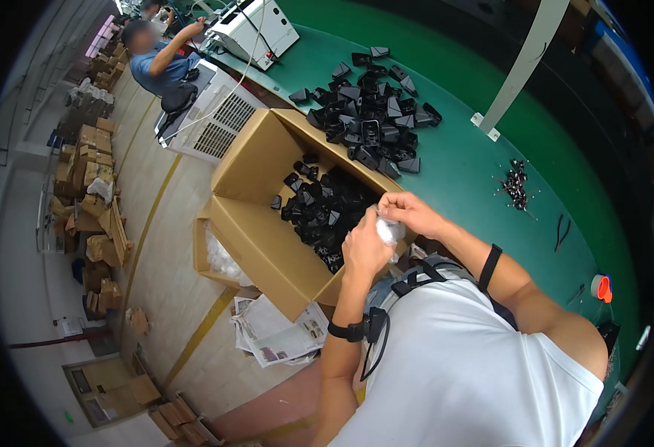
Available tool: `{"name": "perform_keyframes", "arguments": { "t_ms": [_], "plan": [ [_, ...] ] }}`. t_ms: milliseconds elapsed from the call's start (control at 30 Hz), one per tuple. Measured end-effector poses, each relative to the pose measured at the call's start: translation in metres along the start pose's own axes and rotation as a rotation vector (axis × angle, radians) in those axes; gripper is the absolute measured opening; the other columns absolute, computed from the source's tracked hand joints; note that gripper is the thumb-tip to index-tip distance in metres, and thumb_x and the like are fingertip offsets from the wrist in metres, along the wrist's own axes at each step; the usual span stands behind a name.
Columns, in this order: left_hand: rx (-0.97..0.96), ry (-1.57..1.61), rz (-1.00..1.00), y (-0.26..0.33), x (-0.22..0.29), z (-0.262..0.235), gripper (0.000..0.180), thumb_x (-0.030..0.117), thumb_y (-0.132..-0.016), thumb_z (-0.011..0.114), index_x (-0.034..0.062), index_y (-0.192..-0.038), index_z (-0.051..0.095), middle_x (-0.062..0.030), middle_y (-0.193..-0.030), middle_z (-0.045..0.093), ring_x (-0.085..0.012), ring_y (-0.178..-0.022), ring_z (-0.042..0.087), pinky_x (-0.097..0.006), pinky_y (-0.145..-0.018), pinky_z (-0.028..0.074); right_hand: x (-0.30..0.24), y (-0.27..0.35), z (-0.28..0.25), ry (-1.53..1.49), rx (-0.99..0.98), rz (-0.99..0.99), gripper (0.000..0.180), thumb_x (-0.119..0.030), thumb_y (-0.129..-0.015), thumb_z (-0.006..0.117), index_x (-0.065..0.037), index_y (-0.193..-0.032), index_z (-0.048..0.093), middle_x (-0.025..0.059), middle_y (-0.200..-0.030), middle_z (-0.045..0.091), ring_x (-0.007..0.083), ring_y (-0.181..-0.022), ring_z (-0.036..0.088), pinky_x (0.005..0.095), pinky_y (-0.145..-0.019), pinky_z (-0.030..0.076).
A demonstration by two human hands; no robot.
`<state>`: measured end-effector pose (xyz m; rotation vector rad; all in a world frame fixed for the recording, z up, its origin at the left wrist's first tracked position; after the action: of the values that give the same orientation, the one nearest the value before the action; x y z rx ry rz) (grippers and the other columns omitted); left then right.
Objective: The person unpacks small black plastic housings from a cardboard box and assembles them with small circuit boards on a green workbench. They handle the components one at a time, inserting the boards into the housings and placing the finished units on the table.
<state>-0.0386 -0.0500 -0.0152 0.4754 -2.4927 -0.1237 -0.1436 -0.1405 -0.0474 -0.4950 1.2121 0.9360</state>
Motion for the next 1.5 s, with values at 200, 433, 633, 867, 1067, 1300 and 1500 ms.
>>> {"name": "perform_keyframes", "arguments": {
  "t_ms": [200,433,633,867,1067,1300,1500],
  "plan": [
    [-0.06,-0.053,0.11,-0.003,-0.006,-0.01,0.038,0.018,-0.077,0.069,0.0096,-0.113,0.064,-0.018,-0.112,0.066,-0.0445,-0.086,0.066,-0.054,-0.075,0.054,-0.007,0.004,0.0,0.517,-0.024,-0.116,0.022,-0.017,-0.079,0.066,-0.005,-0.072,0.049,0.0001,-0.06,0.046,0.0099,-0.059,0.042,0.0297,-0.054,0.037],
    [-0.203,-0.358,0.105,-0.002,-0.005,0.012,0.028,0.018,-0.069,0.073,0.0061,-0.094,0.071,-0.0146,-0.097,0.071,-0.0362,-0.084,0.07,-0.044,-0.074,0.058,0.005,0.008,-0.001,0.511,-0.001,-0.117,0.023,-0.011,-0.073,0.067,-0.005,-0.072,0.045,0.0017,-0.059,0.041,0.0109,-0.057,0.038,0.0304,-0.051,0.033],
    [0.111,0.244,-0.092,-0.035,-0.027,0.012,0.019,0.022,-0.078,0.068,0.0099,-0.093,0.072,-0.0166,-0.082,0.071,-0.032,-0.079,0.071,-0.04,-0.073,0.056,-0.015,-0.011,-0.005,0.47,-0.05,-0.162,0.02,-0.008,-0.075,0.067,-0.007,-0.089,0.053,-0.0018,-0.067,0.044,0.0083,-0.062,0.042,0.0274,-0.056,0.034],
    [-0.175,1.507,-0.185,-0.04,-0.04,0.004,0.031,0.003,-0.077,0.067,-0.0018,-0.107,0.067,-0.0061,-0.098,0.07,-0.0166,-0.086,0.068,-0.029,-0.077,0.054,-0.033,-0.035,-0.006,0.317,-0.123,-0.153,0.024,-0.013,-0.085,0.073,-0.005,-0.101,0.056,-0.0062,-0.067,0.043,0.0039,-0.062,0.039,0.024,-0.056,0.032],
    [0.236,0.989,-0.078,-0.022,-0.048,-0.007,0.05,0.007,-0.077,0.069,-0.0069,-0.125,0.06,-0.0099,-0.104,0.07,-0.02,-0.091,0.069,-0.033,-0.083,0.054,-0.047,-0.041,0.006,0.735,-0.007,-0.124,0.021,-0.012,-0.084,0.068,-0.003,-0.101,0.06,0.0052,-0.062,0.056,0.015,-0.055,0.054,0.0318,-0.052,0.039],
    [0.416,0.214,-0.227,-0.03,-0.039,-0.029,0.06,0.026,-0.081,0.069,0.0164,-0.138,0.053,-0.021,-0.111,0.067,-0.0414,-0.097,0.066,-0.047,-0.08,0.053,-0.065,-0.04,0.031,0.946,0.132,-0.702,0.011,-0.011,-0.085,0.067,-0.002,-0.091,0.069,0.0145,-0.078,0.067,0.0334,-0.074,0.065,0.0401,-0.066,0.051],
    [0.449,-0.071,-0.205,-0.027,-0.085,-0.025,0.075,0.019,-0.077,0.071,0.0206,-0.145,0.041,-0.0173,-0.103,0.064,-0.0404,-0.09,0.066,-0.051,-0.077,0.054,-0.061,-0.055,0.042,0.816,0.15,-0.51,0.016,-0.009,-0.086,0.067,-0.001,-0.099,0.068,0.0092,-0.076,0.066,0.0191,-0.066,0.066,0.0307,-0.063,0.053]
  ]
}}
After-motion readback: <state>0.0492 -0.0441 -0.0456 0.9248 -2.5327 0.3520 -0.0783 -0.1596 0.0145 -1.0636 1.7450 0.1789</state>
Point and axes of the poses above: each hand's wrist, its own y-axis away from the middle knuckle, its own z-axis out of the palm, x = y × z, the point moved 3 cm from there along -y, towards the middle knuckle
